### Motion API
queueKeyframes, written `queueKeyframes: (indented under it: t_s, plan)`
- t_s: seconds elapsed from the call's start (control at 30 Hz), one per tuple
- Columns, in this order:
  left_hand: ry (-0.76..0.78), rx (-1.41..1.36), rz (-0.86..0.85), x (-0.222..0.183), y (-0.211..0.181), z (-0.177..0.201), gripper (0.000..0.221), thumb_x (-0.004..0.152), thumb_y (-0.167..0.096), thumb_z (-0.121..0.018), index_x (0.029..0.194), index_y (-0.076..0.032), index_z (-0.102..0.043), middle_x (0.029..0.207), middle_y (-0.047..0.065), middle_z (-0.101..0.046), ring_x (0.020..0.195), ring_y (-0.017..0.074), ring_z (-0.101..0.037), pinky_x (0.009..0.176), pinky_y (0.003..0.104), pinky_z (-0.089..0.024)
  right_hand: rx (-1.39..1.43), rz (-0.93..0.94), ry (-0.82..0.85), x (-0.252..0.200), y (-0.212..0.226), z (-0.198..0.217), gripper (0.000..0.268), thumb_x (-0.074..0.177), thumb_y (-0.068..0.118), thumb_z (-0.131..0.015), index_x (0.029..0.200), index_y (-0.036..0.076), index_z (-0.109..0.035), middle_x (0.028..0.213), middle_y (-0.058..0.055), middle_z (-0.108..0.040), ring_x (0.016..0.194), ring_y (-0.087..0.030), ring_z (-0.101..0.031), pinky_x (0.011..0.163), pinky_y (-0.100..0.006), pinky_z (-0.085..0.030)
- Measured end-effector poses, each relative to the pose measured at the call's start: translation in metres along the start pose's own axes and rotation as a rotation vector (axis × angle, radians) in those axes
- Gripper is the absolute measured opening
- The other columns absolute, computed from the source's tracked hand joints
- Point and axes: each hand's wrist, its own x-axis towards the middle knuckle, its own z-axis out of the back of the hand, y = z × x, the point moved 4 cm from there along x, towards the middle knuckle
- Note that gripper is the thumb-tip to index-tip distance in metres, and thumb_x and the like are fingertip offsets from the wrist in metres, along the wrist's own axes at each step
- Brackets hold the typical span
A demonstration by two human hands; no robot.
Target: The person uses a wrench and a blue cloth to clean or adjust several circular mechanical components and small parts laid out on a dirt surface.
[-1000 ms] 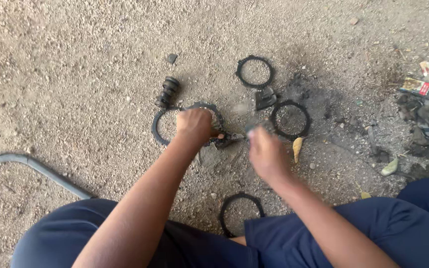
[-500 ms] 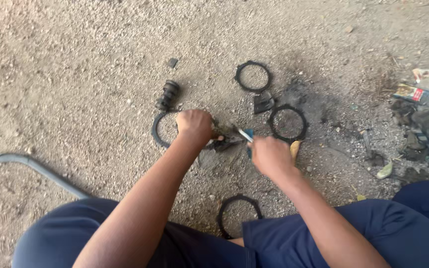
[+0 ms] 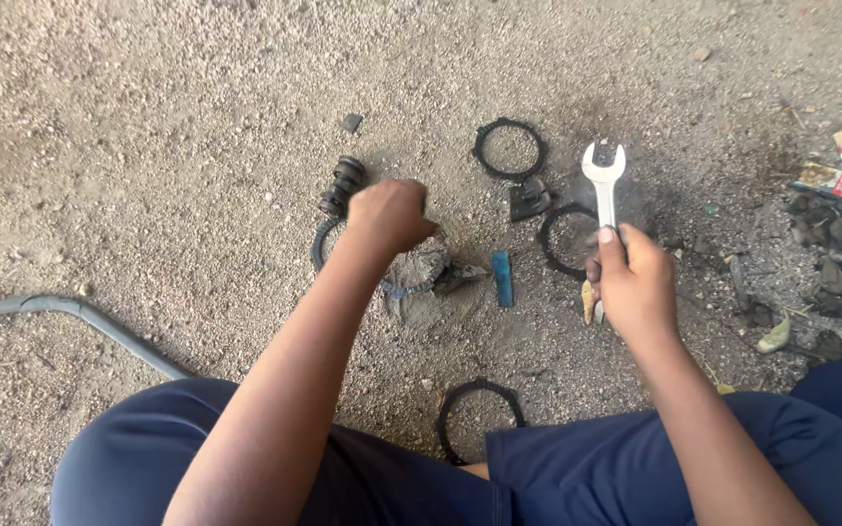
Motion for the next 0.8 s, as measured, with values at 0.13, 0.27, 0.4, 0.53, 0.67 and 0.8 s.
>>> queueKeyframes:
  t_s: [0.13,0.27,0.4,0.53,0.67,0.8]
  plan:
    - [0.048,0.061,0.106,-0.022,0.015,0.014,0.04,0.087,-0.047,-0.075,0.106,-0.011,-0.073,0.108,0.007,-0.076,0.095,0.0216,-0.074,0.08,0.039,-0.06,-0.203,-0.028,0.073,-0.018,-0.002,0.011,0.027,0.106,0.028,-0.056,0.101,0.004,-0.066,0.072,-0.012,-0.07,0.06,-0.022,-0.066,0.057,-0.039,-0.051]
    - [0.074,0.096,0.248,-0.061,0.028,0.024,0.05,0.089,-0.06,-0.07,0.11,-0.015,-0.072,0.111,0.008,-0.074,0.1,0.0243,-0.07,0.084,0.041,-0.055,-0.469,-0.11,0.163,-0.037,-0.011,0.007,0.027,0.096,0.03,-0.065,0.112,0.008,-0.07,0.08,-0.015,-0.073,0.069,-0.028,-0.07,0.064,-0.043,-0.052]
    - [0.189,0.047,0.399,-0.105,0.047,0.022,0.055,0.088,-0.061,-0.068,0.111,-0.012,-0.075,0.109,0.006,-0.078,0.097,0.0206,-0.076,0.082,0.038,-0.061,-0.418,0.088,0.111,-0.031,-0.012,-0.014,0.037,0.089,0.027,-0.072,0.121,0.008,-0.069,0.088,-0.016,-0.075,0.079,-0.03,-0.072,0.069,-0.041,-0.053]
    - [0.192,-0.098,0.488,-0.125,0.045,-0.004,0.074,0.093,-0.073,-0.056,0.114,-0.004,-0.073,0.11,0.015,-0.077,0.097,0.0261,-0.077,0.08,0.042,-0.063,-0.215,0.062,0.082,-0.025,-0.008,-0.029,0.032,0.094,0.025,-0.07,0.12,0.006,-0.069,0.089,-0.014,-0.076,0.079,-0.025,-0.075,0.07,-0.038,-0.055]
    - [0.066,-0.188,0.536,-0.109,0.037,-0.02,0.072,0.094,-0.072,-0.057,0.115,-0.005,-0.074,0.115,0.017,-0.074,0.104,0.0304,-0.073,0.085,0.043,-0.059,-0.163,0.21,-0.028,-0.026,0.014,-0.034,0.033,0.093,0.022,-0.072,0.12,0.004,-0.07,0.092,-0.014,-0.075,0.081,-0.024,-0.073,0.071,-0.037,-0.055]
    - [0.071,-0.238,0.581,-0.085,0.051,-0.032,0.066,0.087,-0.066,-0.067,0.117,-0.008,-0.072,0.119,0.014,-0.073,0.107,0.0278,-0.073,0.088,0.042,-0.06,-0.169,0.113,-0.034,-0.026,0.008,-0.025,0.034,0.092,0.022,-0.072,0.121,0.005,-0.07,0.089,-0.011,-0.076,0.079,-0.02,-0.072,0.07,-0.036,-0.054]
